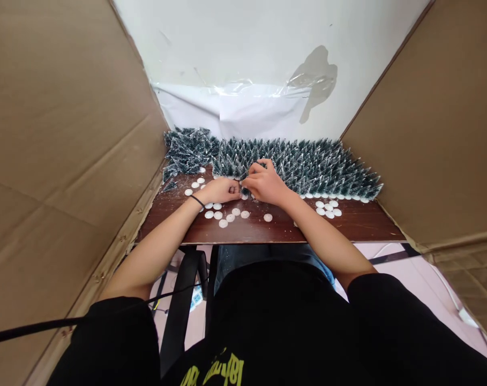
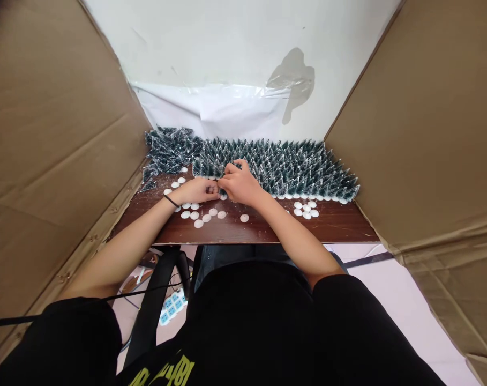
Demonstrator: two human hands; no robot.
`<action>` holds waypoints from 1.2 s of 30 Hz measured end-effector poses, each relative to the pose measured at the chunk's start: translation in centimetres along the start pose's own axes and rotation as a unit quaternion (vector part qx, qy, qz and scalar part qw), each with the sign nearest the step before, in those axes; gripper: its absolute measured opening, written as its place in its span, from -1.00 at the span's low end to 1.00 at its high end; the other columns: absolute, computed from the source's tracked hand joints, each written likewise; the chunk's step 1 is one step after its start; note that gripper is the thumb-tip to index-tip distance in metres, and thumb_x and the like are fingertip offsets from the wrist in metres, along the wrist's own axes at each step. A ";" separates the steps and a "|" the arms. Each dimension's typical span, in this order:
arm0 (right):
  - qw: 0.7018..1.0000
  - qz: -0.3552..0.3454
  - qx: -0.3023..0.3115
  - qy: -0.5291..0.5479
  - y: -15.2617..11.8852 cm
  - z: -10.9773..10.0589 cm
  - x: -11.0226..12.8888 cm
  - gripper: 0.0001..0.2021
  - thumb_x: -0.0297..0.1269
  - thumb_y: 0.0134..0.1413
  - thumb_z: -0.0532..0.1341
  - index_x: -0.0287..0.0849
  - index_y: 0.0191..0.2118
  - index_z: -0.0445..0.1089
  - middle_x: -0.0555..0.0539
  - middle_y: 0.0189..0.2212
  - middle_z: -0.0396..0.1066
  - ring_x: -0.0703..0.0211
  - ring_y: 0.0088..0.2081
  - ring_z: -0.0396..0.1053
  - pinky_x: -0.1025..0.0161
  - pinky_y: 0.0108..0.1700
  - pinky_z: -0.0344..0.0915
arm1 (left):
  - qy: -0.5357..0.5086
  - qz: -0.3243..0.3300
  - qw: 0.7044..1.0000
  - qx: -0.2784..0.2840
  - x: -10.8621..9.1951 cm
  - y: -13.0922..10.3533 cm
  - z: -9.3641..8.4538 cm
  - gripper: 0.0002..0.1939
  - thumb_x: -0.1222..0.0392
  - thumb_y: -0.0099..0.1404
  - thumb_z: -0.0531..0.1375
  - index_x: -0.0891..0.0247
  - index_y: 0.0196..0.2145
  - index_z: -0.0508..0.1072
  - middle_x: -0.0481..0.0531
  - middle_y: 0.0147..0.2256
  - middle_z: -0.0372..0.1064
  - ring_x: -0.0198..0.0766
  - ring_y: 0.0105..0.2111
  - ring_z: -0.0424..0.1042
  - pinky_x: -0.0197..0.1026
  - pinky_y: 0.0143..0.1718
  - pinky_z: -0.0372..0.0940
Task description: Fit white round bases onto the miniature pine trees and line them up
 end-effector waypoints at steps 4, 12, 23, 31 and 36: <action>1.000 0.012 0.004 -0.009 -0.2 -0.1 -0.5 -0.70 -0.52 0.19 0.06 -0.12 -0.36 0.52 -0.06 -0.44 0.52 0.03 -0.12 0.21 -0.12 0.18 -0.12 | 0.041 -0.041 0.998 -0.019 0.1 0.0 -0.1 -0.69 -0.06 0.20 0.21 0.23 -0.51 0.40 -0.06 -0.53 0.36 -0.31 -0.53 0.23 -0.26 -0.43 0.01; 0.999 0.019 -0.015 -0.043 -0.2 -0.4 -0.7 -0.69 -0.48 0.24 0.05 -0.11 -0.37 0.52 -0.06 -0.46 0.48 0.04 -0.15 0.20 -0.15 0.19 -0.10 | 0.047 -0.059 0.997 -0.024 0.0 -0.1 -0.2 -0.66 -0.10 0.18 0.23 0.22 -0.53 0.40 -0.07 -0.54 0.36 -0.32 -0.53 0.22 -0.26 -0.44 -0.01; 0.999 0.025 -0.030 -0.035 -0.2 -0.4 -0.7 -0.68 -0.33 0.34 0.06 -0.10 -0.35 0.54 -0.07 -0.43 0.49 0.04 -0.16 0.21 -0.12 0.16 -0.05 | 0.054 -0.087 0.993 -0.050 0.3 -0.1 -0.2 -0.68 -0.03 0.17 0.27 0.23 -0.57 0.38 -0.07 -0.56 0.34 -0.32 -0.54 0.21 -0.25 -0.46 -0.03; 0.996 0.038 -0.072 -0.033 -0.2 -1.2 -0.5 -0.65 -0.18 0.43 0.00 -0.13 0.04 0.48 -0.10 -0.27 0.55 0.02 -0.09 0.24 -0.05 0.13 -0.03 | -0.259 -0.012 0.950 -0.172 0.7 -0.9 -3.8 -0.82 0.15 0.24 0.17 0.26 -0.48 0.33 -0.09 -0.49 0.29 -0.35 -0.45 0.24 -0.28 -0.31 0.16; 0.994 0.015 -0.096 -0.047 -0.1 -1.2 0.6 -0.57 -0.05 0.44 -0.02 -0.16 0.19 0.37 -0.10 -0.26 0.54 0.02 -0.10 0.24 -0.01 0.09 -0.02 | -0.580 -0.017 0.802 -0.141 -0.1 -1.4 -3.6 -0.77 0.10 0.33 0.18 0.24 -0.43 0.28 -0.10 -0.46 0.22 -0.37 -0.45 0.25 -0.31 -0.35 0.23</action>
Point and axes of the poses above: each hand's wrist, its own y-axis towards the middle knuckle, its own z-axis out of the palm, x = y × z, the point moved 9 cm from there along y, towards the middle knuckle
